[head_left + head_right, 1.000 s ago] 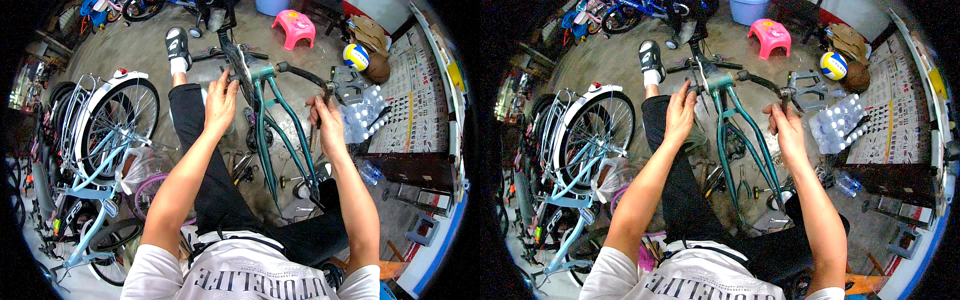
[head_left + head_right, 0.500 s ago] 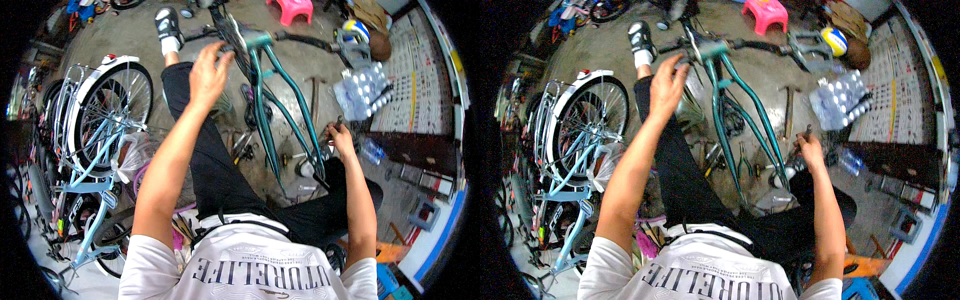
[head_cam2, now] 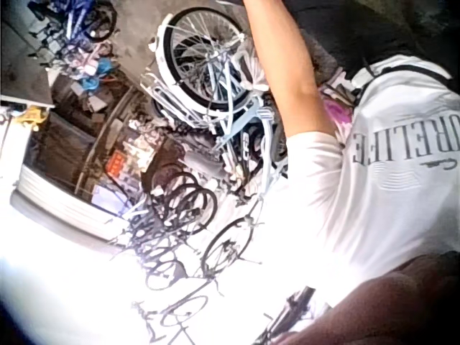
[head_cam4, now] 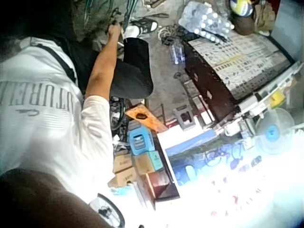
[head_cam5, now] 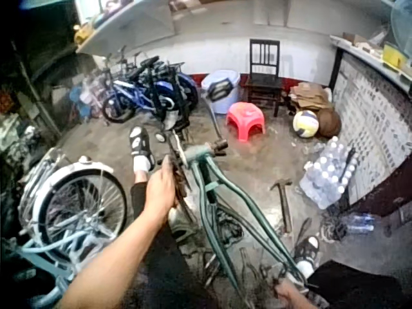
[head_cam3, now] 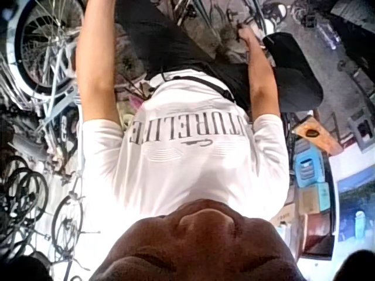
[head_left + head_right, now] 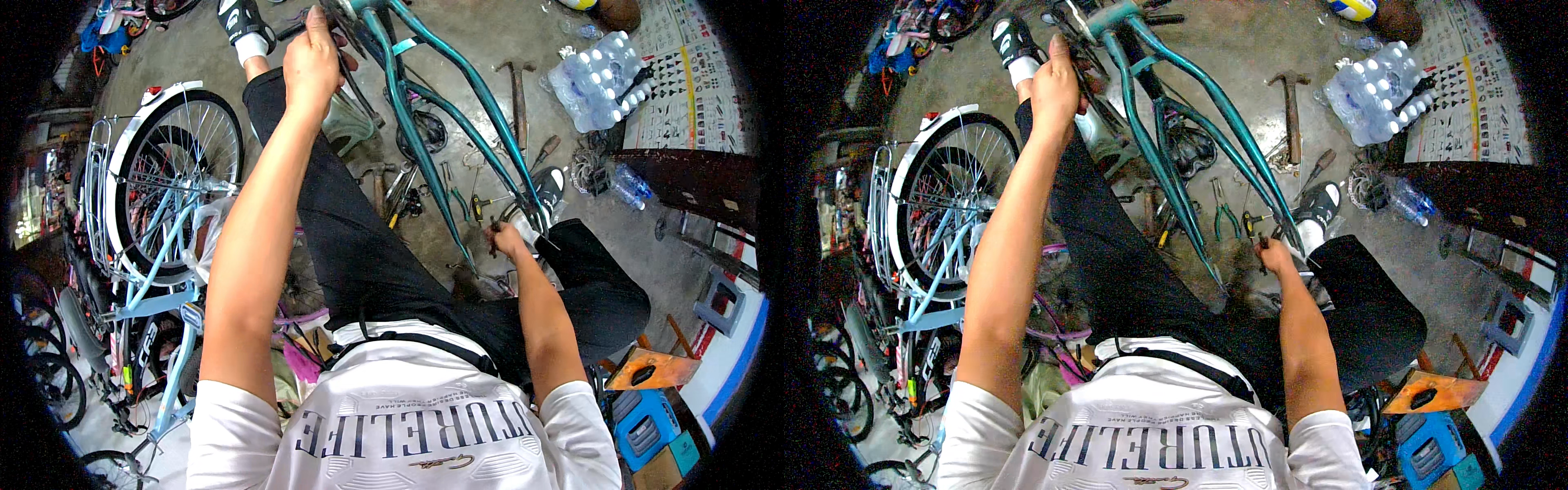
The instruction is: The person sorts through a toolbox of parts and then uses a hammer and a metal rod to strike the bottom bracket area of a bicycle frame.
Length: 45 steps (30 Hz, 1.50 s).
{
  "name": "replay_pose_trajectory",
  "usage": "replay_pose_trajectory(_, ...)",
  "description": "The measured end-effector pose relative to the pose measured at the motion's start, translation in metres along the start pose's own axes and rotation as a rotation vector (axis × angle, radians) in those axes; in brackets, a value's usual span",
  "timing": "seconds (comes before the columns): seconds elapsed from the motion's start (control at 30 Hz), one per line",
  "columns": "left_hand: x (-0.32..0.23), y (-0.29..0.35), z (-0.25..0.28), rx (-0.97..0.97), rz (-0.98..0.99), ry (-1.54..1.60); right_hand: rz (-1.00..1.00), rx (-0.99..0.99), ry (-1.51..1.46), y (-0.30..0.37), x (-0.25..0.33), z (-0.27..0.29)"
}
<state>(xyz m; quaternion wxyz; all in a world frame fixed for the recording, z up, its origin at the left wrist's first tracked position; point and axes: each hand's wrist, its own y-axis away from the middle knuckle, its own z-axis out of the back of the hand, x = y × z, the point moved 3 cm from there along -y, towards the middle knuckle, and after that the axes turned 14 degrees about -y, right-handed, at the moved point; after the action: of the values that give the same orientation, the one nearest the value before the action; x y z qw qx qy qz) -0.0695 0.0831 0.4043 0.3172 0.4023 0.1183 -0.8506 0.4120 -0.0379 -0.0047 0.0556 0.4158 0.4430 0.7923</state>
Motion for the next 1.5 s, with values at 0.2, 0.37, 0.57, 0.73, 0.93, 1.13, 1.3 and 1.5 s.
replay_pose_trajectory(0.2,0.009,-0.005,0.015,0.032,0.216,0.265,0.025,0.097,0.169,0.006,0.018,0.016)
replay_pose_trajectory(0.37,0.018,-0.002,0.02,0.006,0.266,0.2,0.064,0.011,0.131,0.011,0.046,0.021)
replay_pose_trajectory(0.57,0.113,0.038,-0.048,-0.005,0.431,0.561,0.003,0.013,-0.505,0.02,0.141,0.128)
replay_pose_trajectory(0.73,0.252,0.084,-0.179,0.404,0.688,0.162,0.31,-0.267,-0.426,0.11,0.318,0.222)
replay_pose_trajectory(0.93,0.307,0.153,-0.231,0.584,0.5,-0.561,0.525,-0.36,-0.172,0.154,0.353,0.278)
replay_pose_trajectory(1.13,0.304,0.173,-0.251,0.532,0.374,-0.683,0.495,-0.237,0.099,0.154,0.403,0.242)
replay_pose_trajectory(1.3,0.32,0.171,-0.277,0.397,0.272,-0.784,0.516,-0.224,0.278,0.146,0.423,0.231)
replay_pose_trajectory(1.5,0.325,0.197,-0.292,0.282,0.249,-0.463,0.594,-0.166,0.387,0.135,0.429,0.213)
